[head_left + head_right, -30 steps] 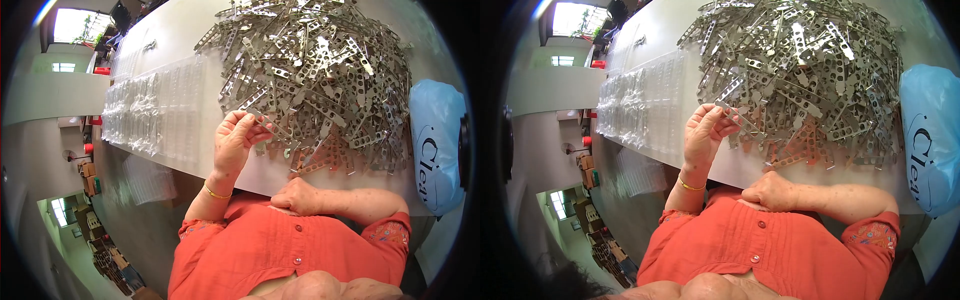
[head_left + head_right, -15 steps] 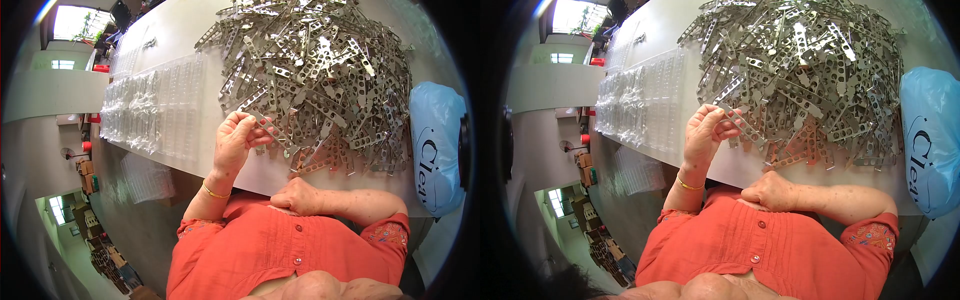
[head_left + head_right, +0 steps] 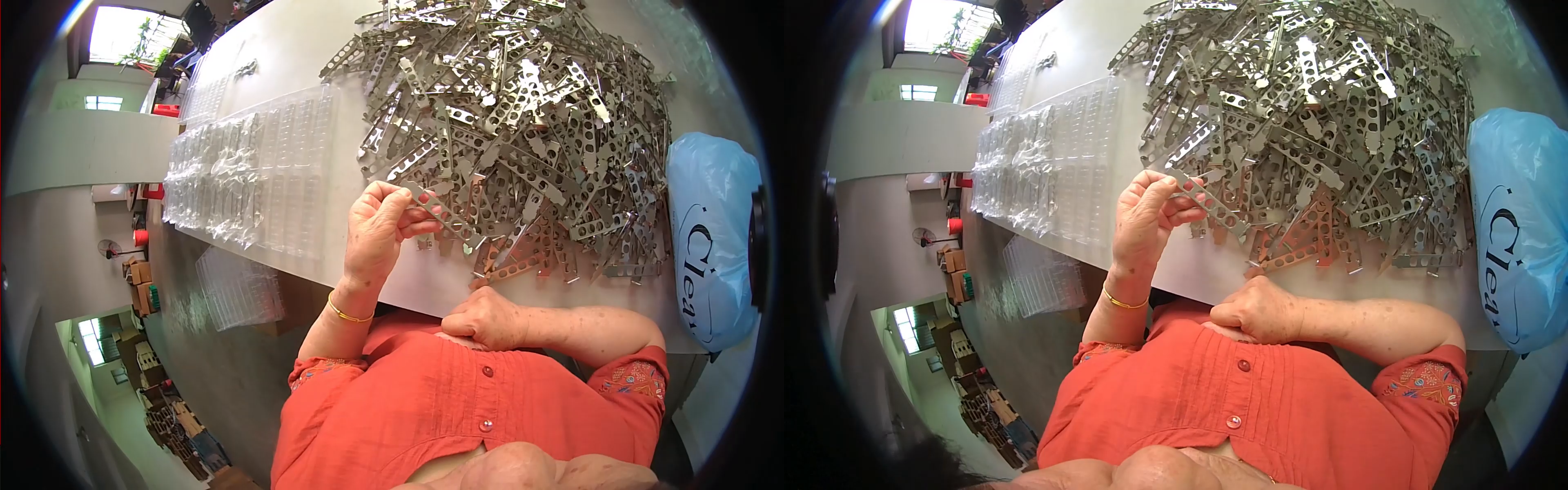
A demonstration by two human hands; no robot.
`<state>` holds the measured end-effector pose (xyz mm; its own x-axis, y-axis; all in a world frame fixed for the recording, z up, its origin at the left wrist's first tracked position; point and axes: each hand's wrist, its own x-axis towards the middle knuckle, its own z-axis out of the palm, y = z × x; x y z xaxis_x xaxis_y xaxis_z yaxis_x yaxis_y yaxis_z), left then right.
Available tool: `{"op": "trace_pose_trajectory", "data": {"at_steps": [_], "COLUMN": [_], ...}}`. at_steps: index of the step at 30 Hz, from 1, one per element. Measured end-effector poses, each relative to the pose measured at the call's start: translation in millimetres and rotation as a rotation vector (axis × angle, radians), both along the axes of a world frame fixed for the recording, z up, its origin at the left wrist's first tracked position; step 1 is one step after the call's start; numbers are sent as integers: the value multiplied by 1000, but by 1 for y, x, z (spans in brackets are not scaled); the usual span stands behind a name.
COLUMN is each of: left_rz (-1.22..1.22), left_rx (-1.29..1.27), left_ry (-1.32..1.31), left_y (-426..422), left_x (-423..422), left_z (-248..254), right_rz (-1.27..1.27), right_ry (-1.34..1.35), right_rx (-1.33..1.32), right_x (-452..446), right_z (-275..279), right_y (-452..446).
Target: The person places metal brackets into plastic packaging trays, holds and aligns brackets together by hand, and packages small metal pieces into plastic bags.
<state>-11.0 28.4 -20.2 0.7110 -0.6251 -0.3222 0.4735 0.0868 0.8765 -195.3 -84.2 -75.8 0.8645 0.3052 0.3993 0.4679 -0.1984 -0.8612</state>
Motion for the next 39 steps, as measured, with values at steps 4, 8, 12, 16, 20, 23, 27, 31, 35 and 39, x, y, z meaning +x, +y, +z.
{"op": "trace_pose_trajectory", "data": {"at_steps": [4,8,12,16,20,23,27,31,35,39], "left_rz": [3,17,19,11,9,-1,-32,-43,-75,-99], "left_rx": [-11,-3,5,-9,-5,11,37,61,23,-11], "left_ry": [-10,-12,-12,-20,-9,8,50,90,150,179], "left_y": [3,6,11,16,21,27,36,39,39,39], "left_x": [0,-1,1,1,2,3,5,3,5,6], "left_z": [2,5,6,7,8,9,8,9,6,1], "right_rz": [-32,-81,-179,-254,-270,-418,-466,-471,-517,-514], "right_ry": [-46,-122,-229,-264,-257,-102,-1,40,30,298], "right_rx": [-39,-40,-105,-101,-87,196,167,163,186,340], "right_x": [0,0,2,4,7,4,8,9,9,4], "right_z": [2,10,16,26,31,30,31,21,19,15], "right_y": [-2,-3,-5,-8,-12,-6,-7,-1,2,5]}}
